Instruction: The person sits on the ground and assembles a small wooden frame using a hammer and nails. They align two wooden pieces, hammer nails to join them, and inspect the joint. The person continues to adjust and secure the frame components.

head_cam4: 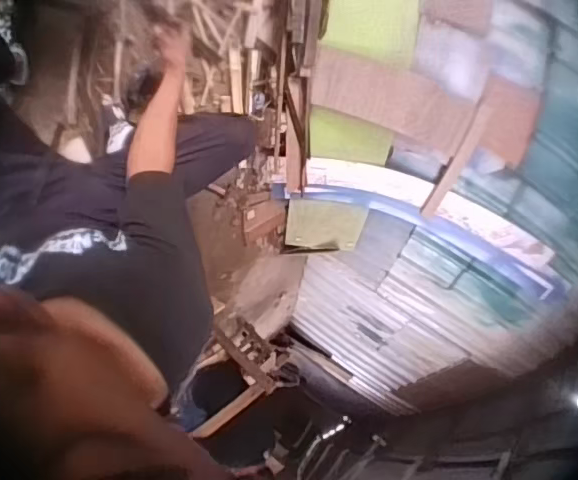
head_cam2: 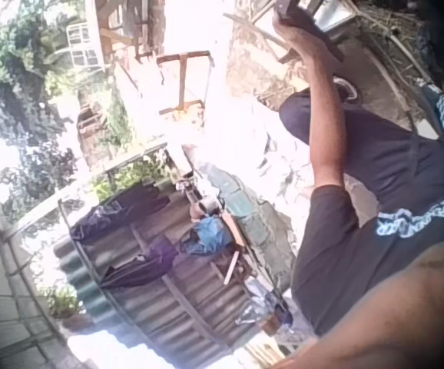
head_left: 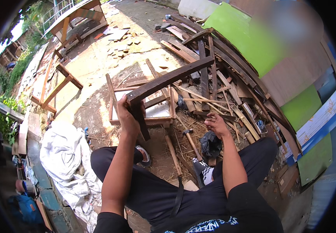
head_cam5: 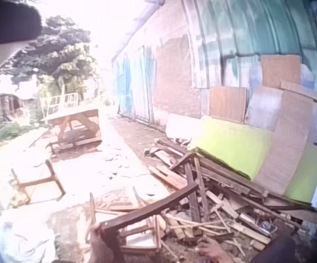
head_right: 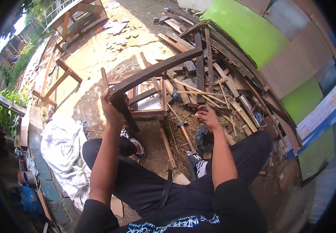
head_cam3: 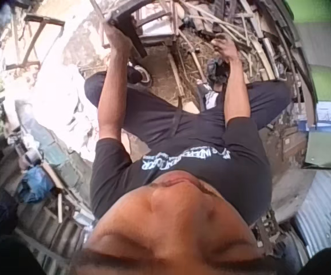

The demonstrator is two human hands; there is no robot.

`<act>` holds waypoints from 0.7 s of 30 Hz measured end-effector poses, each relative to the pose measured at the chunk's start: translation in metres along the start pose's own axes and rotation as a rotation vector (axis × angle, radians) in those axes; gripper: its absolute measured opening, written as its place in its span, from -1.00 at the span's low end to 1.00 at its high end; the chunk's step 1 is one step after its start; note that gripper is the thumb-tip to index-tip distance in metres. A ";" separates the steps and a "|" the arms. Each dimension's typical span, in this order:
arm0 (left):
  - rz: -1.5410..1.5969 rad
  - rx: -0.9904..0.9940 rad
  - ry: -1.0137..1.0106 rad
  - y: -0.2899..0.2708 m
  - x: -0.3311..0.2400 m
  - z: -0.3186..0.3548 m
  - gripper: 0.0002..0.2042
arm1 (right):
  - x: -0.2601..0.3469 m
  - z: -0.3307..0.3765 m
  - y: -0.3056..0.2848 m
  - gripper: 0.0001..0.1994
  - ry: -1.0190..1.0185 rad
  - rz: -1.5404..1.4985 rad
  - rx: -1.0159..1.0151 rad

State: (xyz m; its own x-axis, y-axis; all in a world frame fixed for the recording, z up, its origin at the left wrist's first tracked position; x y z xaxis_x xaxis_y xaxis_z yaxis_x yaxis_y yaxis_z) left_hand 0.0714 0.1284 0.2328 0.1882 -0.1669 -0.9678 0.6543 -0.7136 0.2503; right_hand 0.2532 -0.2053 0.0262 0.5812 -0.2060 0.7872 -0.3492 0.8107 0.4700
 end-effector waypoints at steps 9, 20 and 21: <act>0.119 0.003 0.001 -0.019 -0.018 -0.016 -0.50 | 0.213 0.110 0.208 -0.83 -0.718 0.255 0.256; 0.258 0.041 0.022 -0.005 -0.029 -0.036 -0.57 | 0.219 0.137 0.368 -0.78 -0.769 0.395 0.580; 0.235 0.023 0.007 -0.007 -0.029 -0.039 -0.57 | 0.216 0.129 0.378 -0.80 -0.775 0.381 0.578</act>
State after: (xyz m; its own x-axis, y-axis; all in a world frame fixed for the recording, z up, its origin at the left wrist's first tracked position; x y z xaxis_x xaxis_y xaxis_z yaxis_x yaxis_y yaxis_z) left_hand 0.0897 0.1645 0.2598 0.3386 -0.3260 -0.8826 0.5751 -0.6707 0.4684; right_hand 0.1522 -0.0139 0.4257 -0.2023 -0.4527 0.8684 -0.8284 0.5521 0.0948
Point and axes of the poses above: each hand's wrist, its own z-axis away from the middle knuckle, its own y-axis out of the palm, x = y × z, the point moved 9 cm from there along -z, towards the middle knuckle, and after that the axes turned 13 degrees about -z, right-handed, at the moved point
